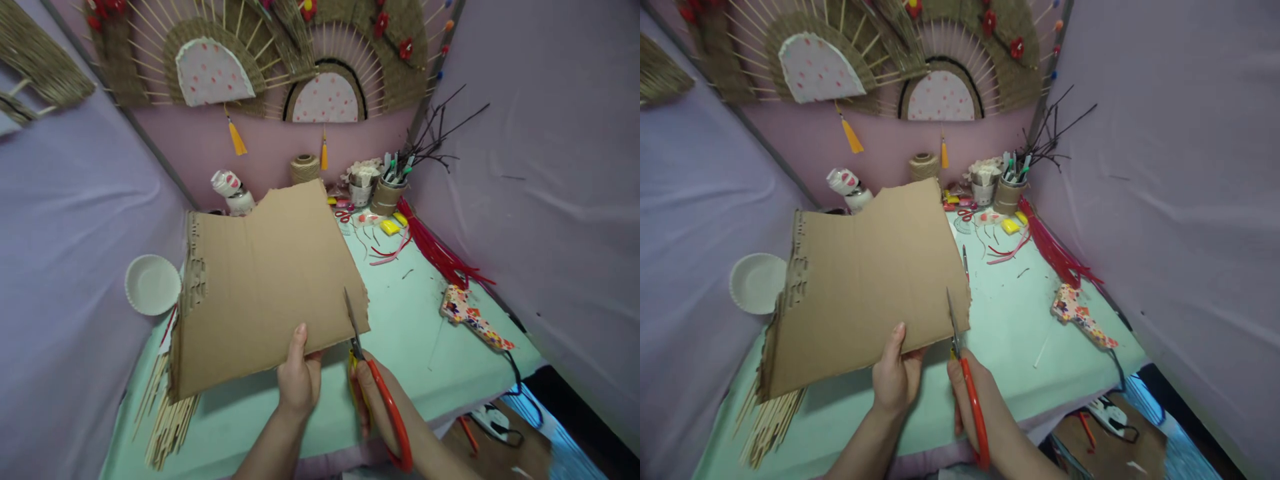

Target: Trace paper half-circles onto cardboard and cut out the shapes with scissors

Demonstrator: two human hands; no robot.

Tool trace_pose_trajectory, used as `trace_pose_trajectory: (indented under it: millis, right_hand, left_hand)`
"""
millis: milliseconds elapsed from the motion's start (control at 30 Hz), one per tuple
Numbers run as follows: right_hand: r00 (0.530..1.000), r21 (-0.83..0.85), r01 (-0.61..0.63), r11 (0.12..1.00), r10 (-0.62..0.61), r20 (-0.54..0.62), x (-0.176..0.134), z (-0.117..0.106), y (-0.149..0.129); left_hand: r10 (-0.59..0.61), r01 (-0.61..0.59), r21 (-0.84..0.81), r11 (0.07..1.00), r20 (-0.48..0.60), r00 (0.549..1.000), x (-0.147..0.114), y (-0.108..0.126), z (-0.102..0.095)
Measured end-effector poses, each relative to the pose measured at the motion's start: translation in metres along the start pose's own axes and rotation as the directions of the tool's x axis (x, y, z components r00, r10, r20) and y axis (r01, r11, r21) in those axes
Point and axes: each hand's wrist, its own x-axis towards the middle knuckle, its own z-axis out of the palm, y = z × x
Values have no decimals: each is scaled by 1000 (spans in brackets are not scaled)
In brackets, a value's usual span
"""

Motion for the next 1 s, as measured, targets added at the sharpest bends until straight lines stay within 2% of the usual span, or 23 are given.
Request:
trace_pose_trajectory:
  millis: [200,433,600,733,1000]
  right_hand:
    - [999,-31,-32,999,32,-16,-2,-1,0]
    - [997,25,-75,997,76,-16,-4,3,-4]
    - [998,99,-55,994,58,-24,-4,8,1]
    - [998,148,-67,987,69,-10,-3,9,6]
    - [995,174,39,984,-55,87,-2,3,12]
  left_hand:
    - [-13,13,-4,1000,-17,1000,0,-1,-2]
    - [-7,7,-21,1000,-22,1000,-3,0,1]
    - [-14,13,-8,1000,-34,999,-3,0,1]
    - [-5,5,-2,1000,1,1000,-1,0,-2]
    - [35,-34,31,999,-20,999,-4,4,-5]
